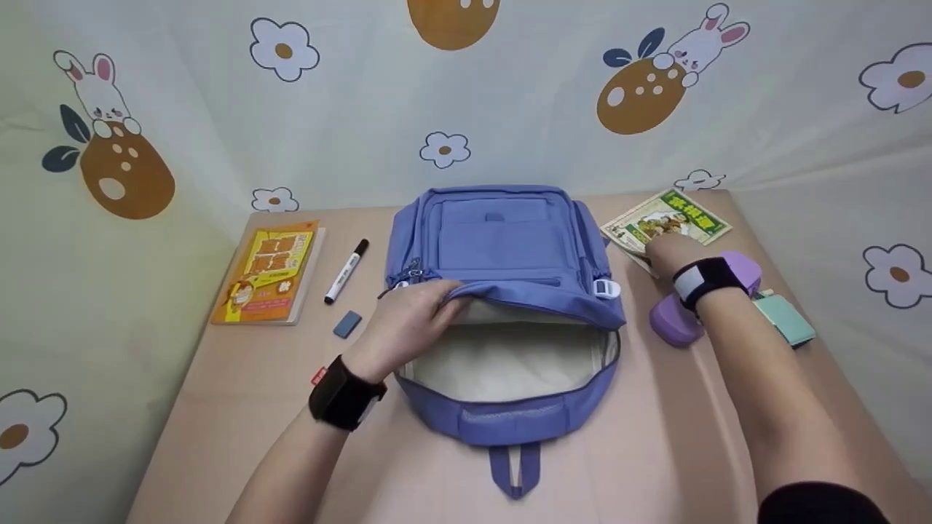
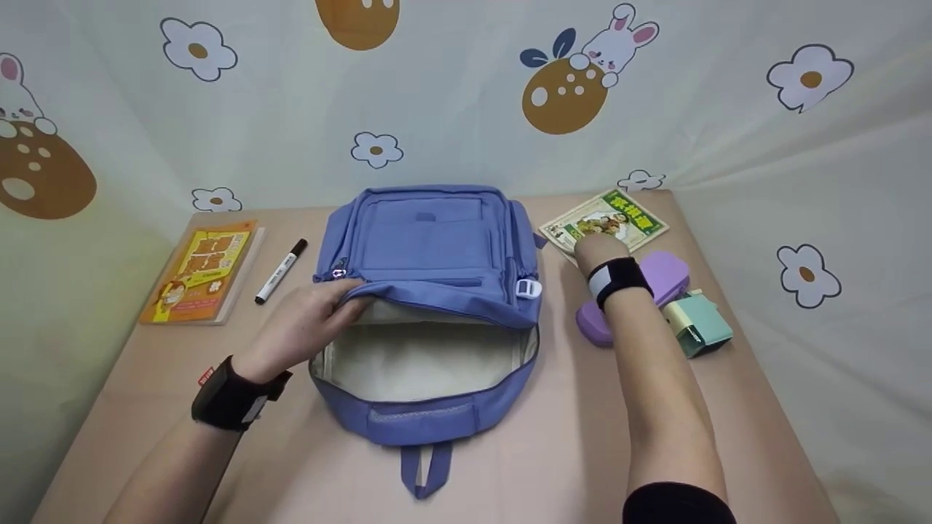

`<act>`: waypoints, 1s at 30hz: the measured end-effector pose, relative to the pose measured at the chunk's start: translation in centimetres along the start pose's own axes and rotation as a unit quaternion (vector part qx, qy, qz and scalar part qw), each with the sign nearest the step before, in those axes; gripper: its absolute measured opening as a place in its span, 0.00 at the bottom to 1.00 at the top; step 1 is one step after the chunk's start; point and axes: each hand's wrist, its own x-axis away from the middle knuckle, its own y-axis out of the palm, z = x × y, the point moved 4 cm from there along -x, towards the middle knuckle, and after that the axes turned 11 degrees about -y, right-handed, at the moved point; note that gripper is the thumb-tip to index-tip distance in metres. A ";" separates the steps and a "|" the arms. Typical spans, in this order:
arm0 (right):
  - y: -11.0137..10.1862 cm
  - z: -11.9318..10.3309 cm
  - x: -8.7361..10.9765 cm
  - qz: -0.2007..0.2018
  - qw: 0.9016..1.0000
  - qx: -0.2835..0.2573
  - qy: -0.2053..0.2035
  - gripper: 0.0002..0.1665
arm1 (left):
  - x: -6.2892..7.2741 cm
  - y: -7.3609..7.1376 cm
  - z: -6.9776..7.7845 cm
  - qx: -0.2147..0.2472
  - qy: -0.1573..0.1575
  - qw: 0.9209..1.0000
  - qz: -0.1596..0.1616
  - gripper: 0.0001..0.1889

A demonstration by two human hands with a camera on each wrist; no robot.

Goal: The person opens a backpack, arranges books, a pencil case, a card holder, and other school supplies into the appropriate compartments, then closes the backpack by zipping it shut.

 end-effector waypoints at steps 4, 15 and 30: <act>-0.5 -0.5 1.0 0.012 0.999 0.007 -0.046 0.13 | 0.0 -0.1 -0.1 0.000 -0.005 1.000 -0.005 0.12; -1.1 -1.5 3.0 0.009 0.998 -0.027 -0.049 0.09 | -0.2 0.2 0.0 0.002 -0.004 1.000 -0.011 0.12; -1.3 0.7 1.8 -0.049 0.985 -0.126 0.104 0.17 | -0.1 0.1 0.1 -0.007 0.000 1.000 -0.008 0.11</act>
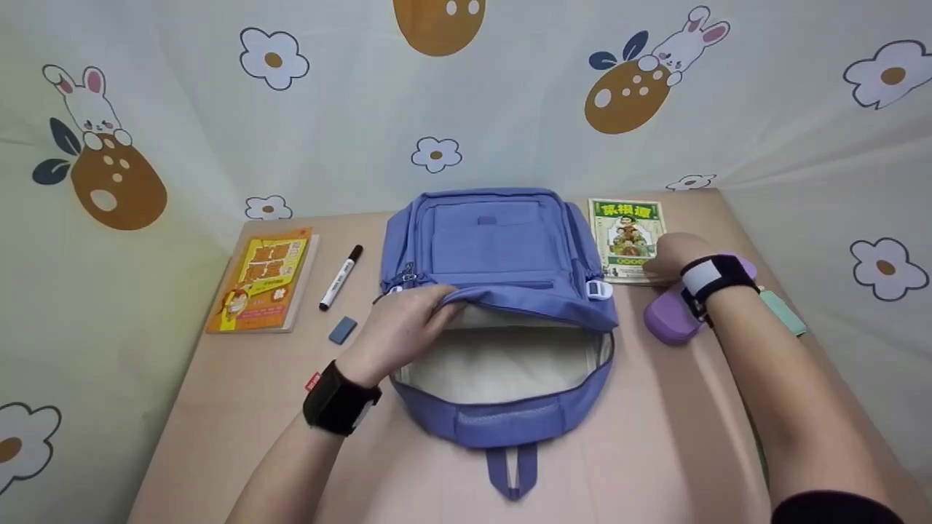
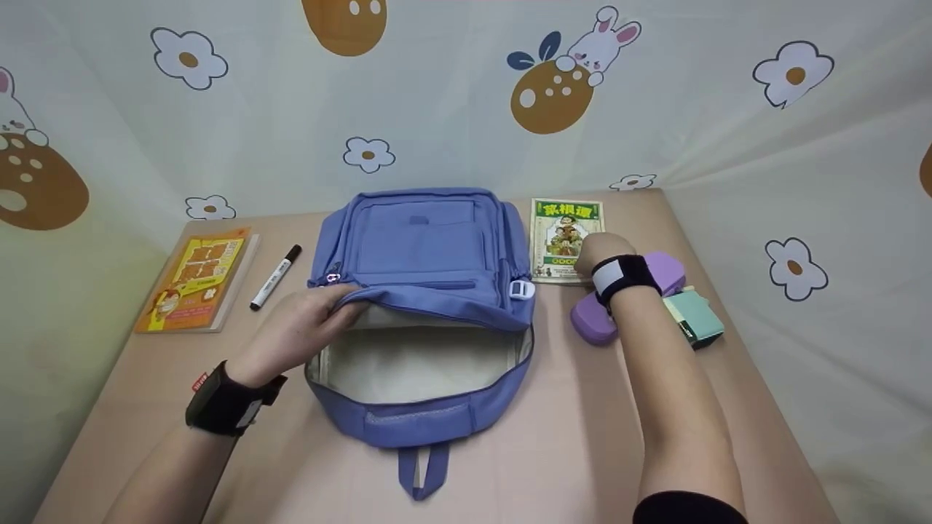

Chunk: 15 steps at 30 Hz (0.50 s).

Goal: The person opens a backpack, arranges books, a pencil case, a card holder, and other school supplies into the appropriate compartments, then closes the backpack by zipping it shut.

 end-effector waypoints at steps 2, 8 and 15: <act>-0.2 0.2 -0.3 0.018 0.999 -0.024 0.025 0.21 | 0.0 0.0 0.0 -0.001 -0.001 1.000 -0.001 0.11; 0.2 0.3 -0.9 0.018 0.991 -0.098 0.092 0.27 | -0.2 0.0 0.0 0.000 -0.003 1.000 -0.007 0.11; 0.3 -0.6 -0.8 -0.006 0.977 -0.163 0.137 0.32 | -0.3 -0.2 0.1 -0.001 0.003 1.000 -0.007 0.10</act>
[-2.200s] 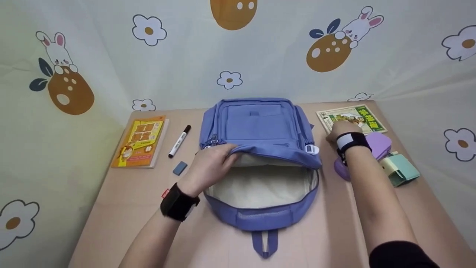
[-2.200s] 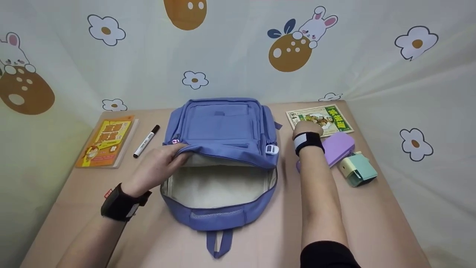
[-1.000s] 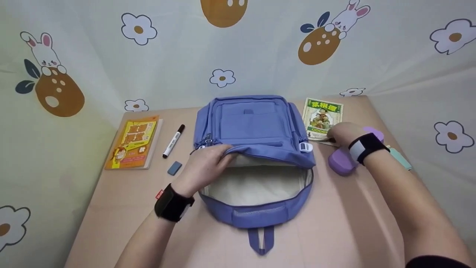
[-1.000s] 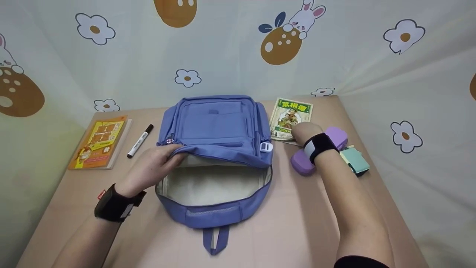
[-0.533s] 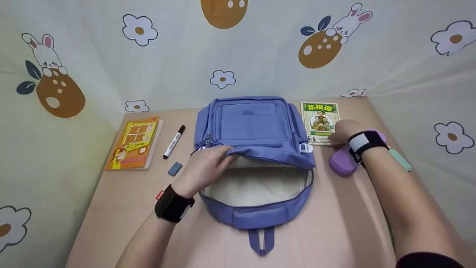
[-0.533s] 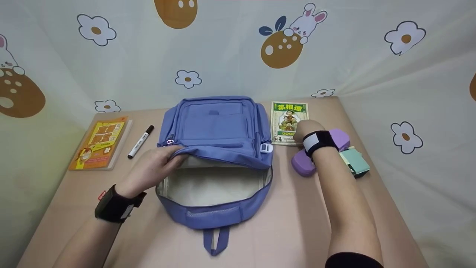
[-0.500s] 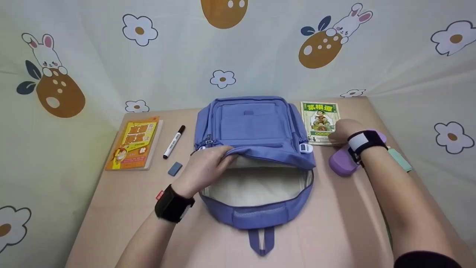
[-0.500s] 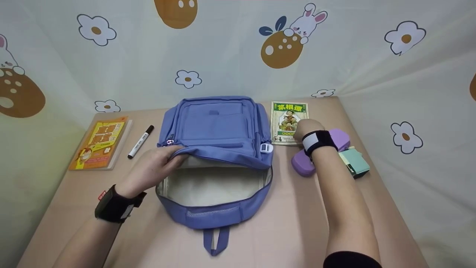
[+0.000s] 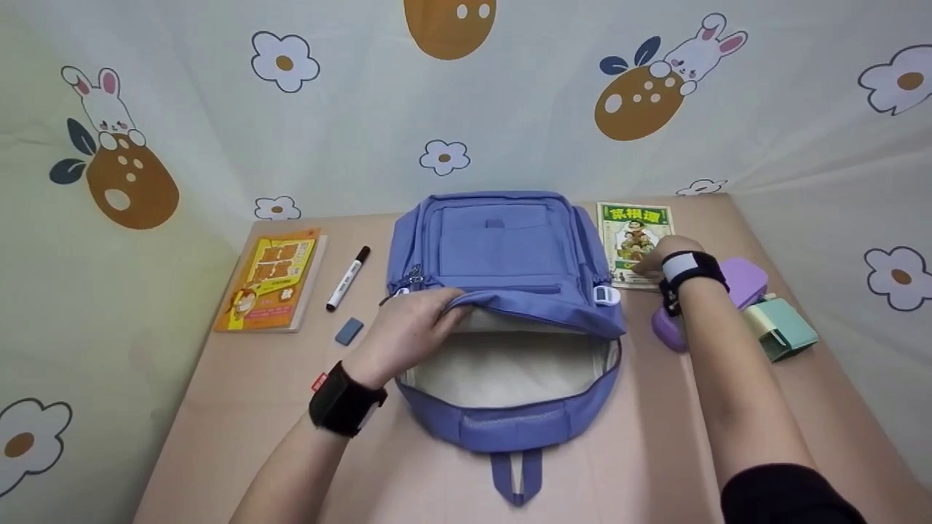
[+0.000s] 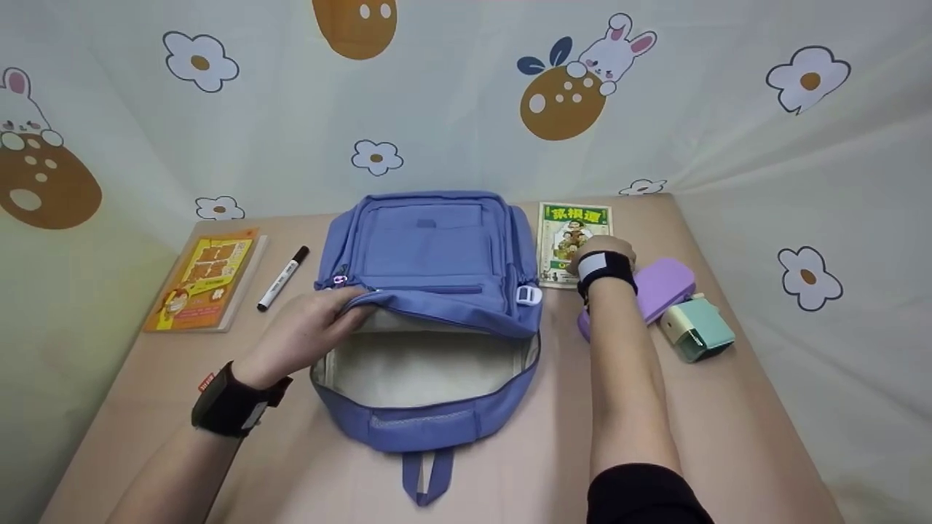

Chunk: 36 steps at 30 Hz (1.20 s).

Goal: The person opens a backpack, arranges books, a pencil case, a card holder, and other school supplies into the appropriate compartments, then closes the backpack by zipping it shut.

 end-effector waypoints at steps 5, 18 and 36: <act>-0.1 0.8 -0.4 -0.020 0.998 -0.031 0.049 0.39 | -0.1 0.0 0.1 -0.004 -0.002 1.000 -0.004 0.11; -1.2 1.7 -0.6 0.117 0.993 0.001 -0.016 0.16 | 0.0 -0.1 0.3 -0.008 0.006 1.000 0.000 0.09; -4.0 1.9 3.6 0.202 0.894 -0.388 -0.094 0.24 | 0.1 -0.1 0.2 0.002 -0.004 1.000 -0.006 0.11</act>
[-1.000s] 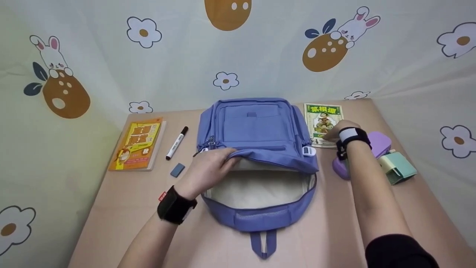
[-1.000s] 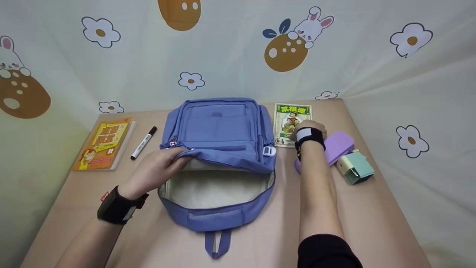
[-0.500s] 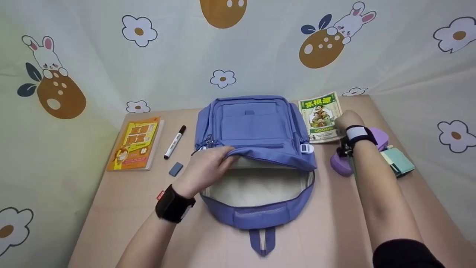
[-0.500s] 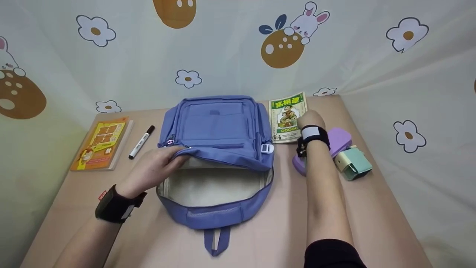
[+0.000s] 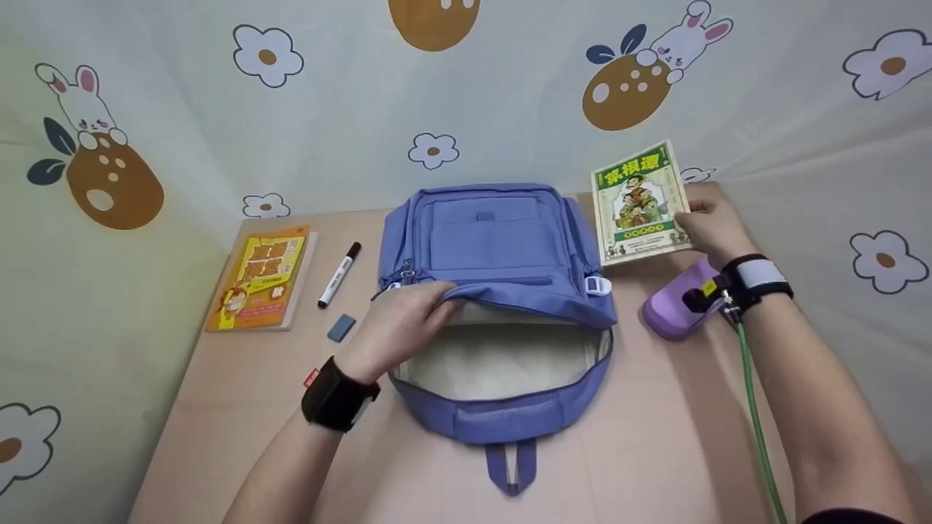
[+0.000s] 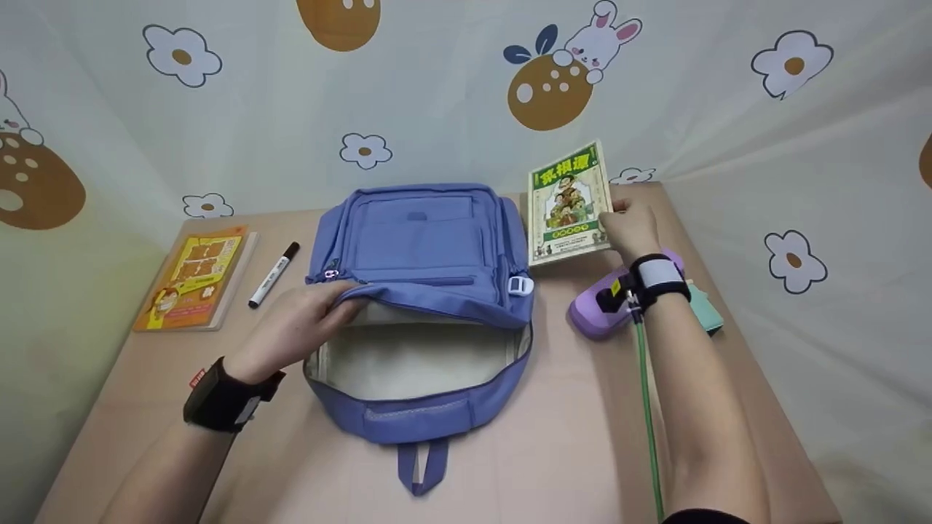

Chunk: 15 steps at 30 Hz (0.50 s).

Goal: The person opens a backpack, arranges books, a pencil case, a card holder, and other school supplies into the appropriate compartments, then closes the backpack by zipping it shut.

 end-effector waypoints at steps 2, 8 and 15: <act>-0.5 -0.3 0.9 0.006 0.999 -0.038 0.008 0.25 | -0.1 0.0 0.0 -0.001 -0.001 1.000 -0.001 0.11; -1.0 -1.6 3.8 -0.006 0.979 -0.200 0.034 0.19 | -0.3 -0.2 -0.1 -0.001 -0.006 1.000 -0.004 0.09; 0.9 -4.4 7.6 -0.095 0.949 -0.301 0.006 0.11 | -0.8 -0.3 -0.4 0.018 -0.017 1.000 -0.012 0.10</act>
